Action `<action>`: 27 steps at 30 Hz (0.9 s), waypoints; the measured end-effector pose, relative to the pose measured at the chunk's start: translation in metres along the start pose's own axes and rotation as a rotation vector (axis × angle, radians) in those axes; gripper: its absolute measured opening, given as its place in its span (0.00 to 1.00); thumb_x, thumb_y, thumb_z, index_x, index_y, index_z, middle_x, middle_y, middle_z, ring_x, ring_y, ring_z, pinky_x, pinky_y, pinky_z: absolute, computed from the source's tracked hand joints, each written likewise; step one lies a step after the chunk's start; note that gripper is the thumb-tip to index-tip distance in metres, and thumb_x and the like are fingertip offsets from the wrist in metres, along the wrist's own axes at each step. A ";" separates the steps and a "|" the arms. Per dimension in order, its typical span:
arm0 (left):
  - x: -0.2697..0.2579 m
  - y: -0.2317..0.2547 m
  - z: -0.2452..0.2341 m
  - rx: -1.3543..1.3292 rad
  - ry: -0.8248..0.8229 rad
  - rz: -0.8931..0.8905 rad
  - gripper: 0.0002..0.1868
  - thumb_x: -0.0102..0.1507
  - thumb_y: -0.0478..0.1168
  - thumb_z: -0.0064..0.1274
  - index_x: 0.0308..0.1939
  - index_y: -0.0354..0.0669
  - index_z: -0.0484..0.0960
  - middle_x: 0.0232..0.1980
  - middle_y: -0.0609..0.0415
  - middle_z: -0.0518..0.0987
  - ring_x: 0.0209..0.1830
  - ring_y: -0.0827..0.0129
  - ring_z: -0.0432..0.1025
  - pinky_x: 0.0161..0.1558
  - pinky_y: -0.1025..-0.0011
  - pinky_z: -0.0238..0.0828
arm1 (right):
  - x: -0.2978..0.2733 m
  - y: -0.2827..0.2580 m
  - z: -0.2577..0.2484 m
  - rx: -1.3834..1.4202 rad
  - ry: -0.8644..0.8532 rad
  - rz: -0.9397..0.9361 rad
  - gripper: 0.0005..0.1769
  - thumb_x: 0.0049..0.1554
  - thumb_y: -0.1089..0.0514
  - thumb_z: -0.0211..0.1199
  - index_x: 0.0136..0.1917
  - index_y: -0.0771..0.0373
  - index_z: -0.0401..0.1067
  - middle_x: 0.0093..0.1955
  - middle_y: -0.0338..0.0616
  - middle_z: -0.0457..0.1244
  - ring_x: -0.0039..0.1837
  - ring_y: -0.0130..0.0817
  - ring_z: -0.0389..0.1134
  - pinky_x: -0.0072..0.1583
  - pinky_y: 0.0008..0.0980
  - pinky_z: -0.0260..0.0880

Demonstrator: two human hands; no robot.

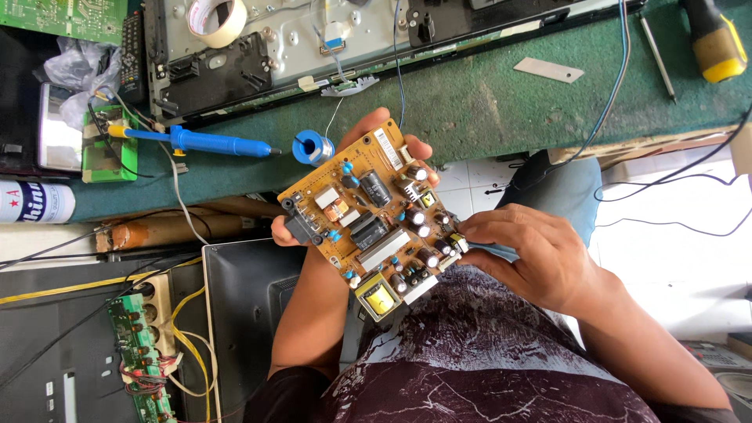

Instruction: The person solders a green circuit board using a soldering iron and solder wire. They then flip the board to inspect the other side and place it onto the back panel of a disassembled television. Finally, they use a screwdriver to secure the board in place.

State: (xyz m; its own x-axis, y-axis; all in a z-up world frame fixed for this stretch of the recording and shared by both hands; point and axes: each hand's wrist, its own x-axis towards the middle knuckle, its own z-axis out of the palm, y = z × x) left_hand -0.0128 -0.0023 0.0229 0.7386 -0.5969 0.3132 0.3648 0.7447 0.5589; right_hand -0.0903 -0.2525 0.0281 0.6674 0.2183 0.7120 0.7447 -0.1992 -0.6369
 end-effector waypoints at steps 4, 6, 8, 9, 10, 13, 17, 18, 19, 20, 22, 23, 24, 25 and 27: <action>-0.014 -0.010 0.005 -0.011 0.023 0.026 0.68 0.54 0.66 0.74 0.87 0.45 0.52 0.79 0.25 0.64 0.74 0.35 0.71 0.71 0.40 0.75 | -0.003 -0.007 0.000 0.007 -0.009 -0.032 0.15 0.54 0.64 0.75 0.55 0.67 0.77 0.46 0.52 0.73 0.37 0.42 0.74 0.38 0.38 0.76; -0.021 -0.015 0.008 -0.013 0.028 0.035 0.67 0.54 0.66 0.74 0.86 0.45 0.53 0.79 0.25 0.64 0.74 0.35 0.71 0.70 0.40 0.75 | -0.001 -0.016 0.002 0.000 -0.002 -0.043 0.15 0.55 0.63 0.75 0.54 0.67 0.77 0.47 0.52 0.73 0.37 0.43 0.74 0.38 0.38 0.76; -0.028 -0.019 0.009 -0.014 0.035 0.047 0.66 0.55 0.66 0.73 0.86 0.45 0.53 0.79 0.25 0.64 0.74 0.36 0.71 0.70 0.40 0.75 | -0.002 -0.023 0.005 -0.004 0.005 -0.053 0.14 0.55 0.63 0.75 0.54 0.66 0.77 0.47 0.52 0.73 0.37 0.43 0.74 0.38 0.39 0.76; -0.031 -0.021 0.010 -0.016 0.047 0.057 0.65 0.55 0.66 0.73 0.86 0.45 0.54 0.79 0.25 0.64 0.74 0.36 0.71 0.70 0.40 0.74 | -0.004 -0.026 0.006 -0.003 0.004 -0.064 0.14 0.55 0.63 0.75 0.54 0.66 0.77 0.47 0.52 0.73 0.37 0.43 0.74 0.38 0.38 0.75; -0.033 -0.023 0.011 -0.019 0.059 0.070 0.64 0.56 0.67 0.72 0.85 0.45 0.55 0.79 0.25 0.64 0.74 0.37 0.71 0.70 0.40 0.74 | -0.005 -0.029 0.006 -0.001 0.001 -0.075 0.14 0.55 0.63 0.75 0.54 0.66 0.77 0.48 0.52 0.73 0.37 0.42 0.74 0.38 0.37 0.75; -0.043 -0.024 0.018 -0.013 0.063 0.117 0.62 0.57 0.67 0.71 0.85 0.44 0.56 0.79 0.25 0.64 0.73 0.38 0.71 0.70 0.41 0.73 | -0.016 -0.028 0.011 -0.006 -0.002 -0.108 0.18 0.54 0.62 0.75 0.57 0.66 0.77 0.47 0.55 0.73 0.38 0.44 0.74 0.37 0.39 0.75; -0.058 -0.026 0.032 0.044 0.013 0.241 0.60 0.58 0.67 0.70 0.84 0.44 0.57 0.79 0.25 0.64 0.73 0.38 0.71 0.70 0.41 0.73 | -0.025 -0.038 0.010 -0.121 -0.059 -0.104 0.15 0.55 0.59 0.74 0.56 0.62 0.80 0.52 0.51 0.74 0.44 0.50 0.76 0.43 0.43 0.78; -0.063 -0.025 0.034 0.057 0.016 0.277 0.59 0.59 0.67 0.70 0.84 0.44 0.58 0.79 0.25 0.64 0.73 0.39 0.71 0.70 0.41 0.72 | -0.027 -0.043 0.007 -0.137 -0.165 -0.020 0.19 0.58 0.56 0.71 0.61 0.63 0.77 0.57 0.51 0.73 0.51 0.47 0.76 0.51 0.41 0.78; -0.067 -0.023 0.034 0.069 0.018 0.313 0.58 0.59 0.67 0.69 0.83 0.44 0.59 0.79 0.25 0.64 0.73 0.39 0.71 0.70 0.41 0.72 | -0.028 -0.046 0.005 -0.158 -0.270 0.064 0.22 0.60 0.54 0.69 0.65 0.63 0.73 0.62 0.51 0.72 0.58 0.43 0.76 0.59 0.39 0.77; -0.069 -0.025 0.037 0.081 0.013 0.338 0.58 0.59 0.67 0.69 0.83 0.44 0.59 0.79 0.25 0.64 0.73 0.39 0.71 0.70 0.41 0.72 | -0.037 -0.043 0.005 -0.156 -0.282 0.039 0.22 0.60 0.54 0.69 0.65 0.63 0.73 0.62 0.51 0.72 0.58 0.43 0.76 0.59 0.39 0.77; -0.070 -0.028 0.040 0.212 0.091 0.487 0.60 0.58 0.71 0.69 0.80 0.38 0.61 0.75 0.27 0.69 0.68 0.46 0.74 0.69 0.48 0.74 | -0.052 -0.032 0.005 -0.187 -0.331 0.252 0.54 0.41 0.29 0.78 0.73 0.59 0.69 0.71 0.41 0.69 0.65 0.36 0.73 0.58 0.34 0.76; -0.074 -0.027 0.037 0.221 0.084 0.509 0.60 0.58 0.71 0.69 0.80 0.38 0.61 0.75 0.27 0.69 0.68 0.46 0.74 0.69 0.48 0.74 | -0.052 -0.032 0.004 -0.189 -0.339 0.229 0.54 0.41 0.29 0.78 0.73 0.59 0.69 0.71 0.41 0.69 0.65 0.36 0.73 0.58 0.34 0.76; -0.077 -0.025 0.033 0.256 0.205 0.464 0.43 0.64 0.60 0.64 0.75 0.42 0.65 0.74 0.27 0.71 0.67 0.46 0.75 0.67 0.49 0.75 | -0.052 -0.031 0.005 -0.163 -0.377 0.349 0.66 0.36 0.20 0.71 0.78 0.58 0.63 0.75 0.43 0.65 0.72 0.37 0.69 0.66 0.38 0.70; -0.078 -0.023 0.028 0.288 0.326 0.421 0.27 0.71 0.49 0.58 0.70 0.46 0.70 0.73 0.26 0.72 0.65 0.46 0.75 0.65 0.49 0.76 | -0.051 -0.028 0.005 -0.136 -0.414 0.469 0.78 0.31 0.11 0.65 0.83 0.58 0.56 0.80 0.46 0.61 0.79 0.39 0.65 0.73 0.43 0.65; -0.070 -0.011 0.040 0.398 0.173 0.471 0.42 0.64 0.52 0.68 0.74 0.43 0.63 0.77 0.30 0.66 0.70 0.50 0.71 0.69 0.51 0.72 | -0.033 -0.039 0.014 -0.154 -0.404 0.569 0.81 0.28 0.11 0.66 0.84 0.55 0.54 0.80 0.42 0.60 0.75 0.35 0.66 0.73 0.42 0.64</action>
